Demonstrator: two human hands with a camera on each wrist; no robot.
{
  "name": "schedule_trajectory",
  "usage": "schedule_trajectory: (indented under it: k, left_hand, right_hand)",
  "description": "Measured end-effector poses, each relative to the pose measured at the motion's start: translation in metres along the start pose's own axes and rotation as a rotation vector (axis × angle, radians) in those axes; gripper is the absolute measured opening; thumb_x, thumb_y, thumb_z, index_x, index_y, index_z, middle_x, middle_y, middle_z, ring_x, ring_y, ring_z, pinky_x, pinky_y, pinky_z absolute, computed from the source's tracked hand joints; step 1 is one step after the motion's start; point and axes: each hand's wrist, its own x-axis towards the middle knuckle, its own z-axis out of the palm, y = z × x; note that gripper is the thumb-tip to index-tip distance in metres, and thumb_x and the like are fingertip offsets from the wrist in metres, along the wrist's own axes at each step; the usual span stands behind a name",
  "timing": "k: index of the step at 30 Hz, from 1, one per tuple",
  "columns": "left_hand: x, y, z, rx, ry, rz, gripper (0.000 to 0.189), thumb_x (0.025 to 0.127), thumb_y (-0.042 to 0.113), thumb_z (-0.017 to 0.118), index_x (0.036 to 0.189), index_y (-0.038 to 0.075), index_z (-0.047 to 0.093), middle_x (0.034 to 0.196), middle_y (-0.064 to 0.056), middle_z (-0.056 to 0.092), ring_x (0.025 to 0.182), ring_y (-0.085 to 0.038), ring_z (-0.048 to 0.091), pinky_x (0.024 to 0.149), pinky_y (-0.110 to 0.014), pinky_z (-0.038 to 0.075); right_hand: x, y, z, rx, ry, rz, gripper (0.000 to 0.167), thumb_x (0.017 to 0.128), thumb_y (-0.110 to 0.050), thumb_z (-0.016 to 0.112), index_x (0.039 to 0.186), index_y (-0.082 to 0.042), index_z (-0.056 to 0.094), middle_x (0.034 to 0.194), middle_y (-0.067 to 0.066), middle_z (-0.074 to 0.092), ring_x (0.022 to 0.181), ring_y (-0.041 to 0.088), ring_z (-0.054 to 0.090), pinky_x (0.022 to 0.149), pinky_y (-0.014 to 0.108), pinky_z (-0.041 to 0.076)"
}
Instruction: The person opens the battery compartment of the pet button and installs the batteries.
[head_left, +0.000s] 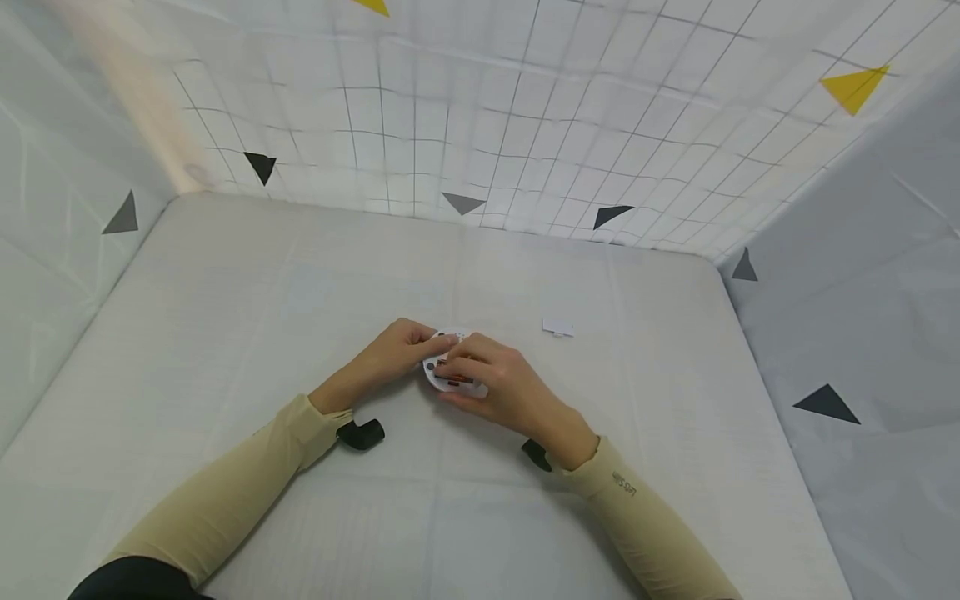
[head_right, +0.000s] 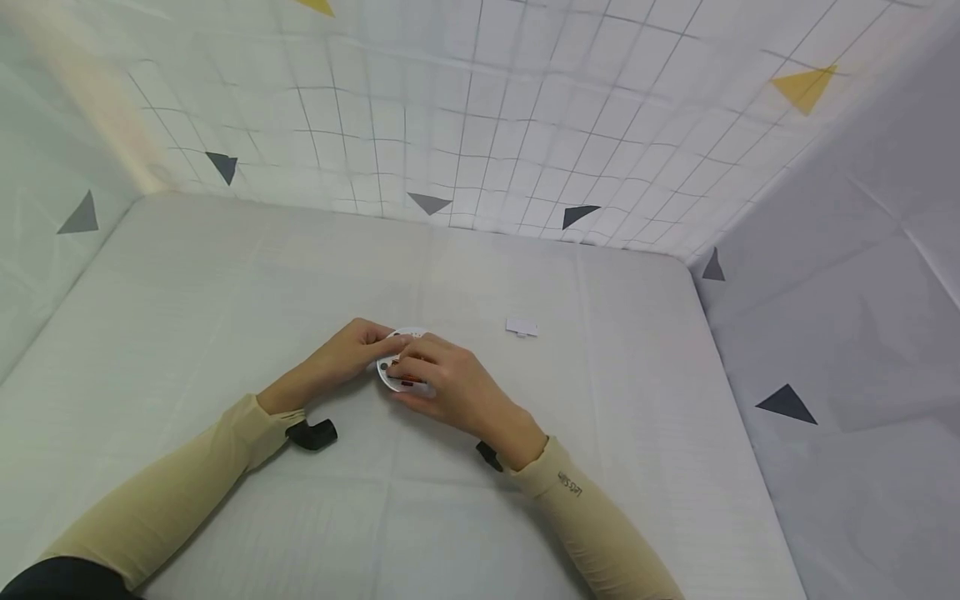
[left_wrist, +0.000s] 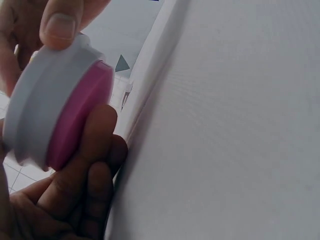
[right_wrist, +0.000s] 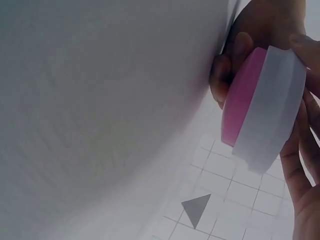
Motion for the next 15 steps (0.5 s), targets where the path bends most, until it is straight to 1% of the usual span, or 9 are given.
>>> schedule_trajectory:
  k: [3,8,10,15]
  left_hand:
    - [-0.0002,0.0008,-0.0006,0.000,-0.001,-0.009,0.040,0.105,0.047,0.062,0.084,0.016,0.078,0.068,0.005,0.054,0.074,-0.014,0.048,0.074,-0.029,0.038]
    - [0.0004,0.0008,-0.0016,-0.019,-0.015,-0.021,0.039,0.104,0.049,0.063,0.092,0.018,0.082,0.081,0.004,0.072,0.083,-0.015,0.058,0.078,-0.029,0.043]
    - [0.0003,0.0004,-0.0021,-0.027,-0.021,-0.028,0.039,0.104,0.050,0.063,0.092,0.018,0.083,0.084,0.003,0.075,0.084,-0.016,0.060,0.078,-0.029,0.045]
    - [0.0005,-0.0010,-0.0034,-0.042,-0.022,-0.037,0.041,0.104,0.052,0.062,0.090,0.019,0.082,0.085,0.001,0.075,0.086,-0.017,0.062,0.079,-0.029,0.046]
  right_hand:
    - [-0.0003,0.0002,0.0006,-0.028,0.005,-0.020,0.024,0.084,-0.011,0.089,0.105,-0.010,0.078,0.109,0.002,0.071,0.101,0.015,0.065,0.085,0.025,0.056]
    - [0.0012,-0.0011,0.0007,-0.064,0.025,-0.050,0.018,0.085,-0.010,0.089,0.098,-0.010,0.077,0.103,0.001,0.071,0.097,0.016,0.065,0.084,0.026,0.056]
    - [0.0019,-0.0018,0.0006,-0.072,0.035,-0.064,0.017,0.084,-0.009,0.089,0.097,-0.010,0.078,0.101,0.000,0.071,0.095,0.016,0.065,0.083,0.026,0.056]
    - [0.0025,-0.0006,0.0015,-0.081,0.057,-0.088,0.016,0.083,-0.009,0.090,0.095,-0.009,0.080,0.099,0.001,0.072,0.092,0.016,0.065,0.081,0.025,0.056]
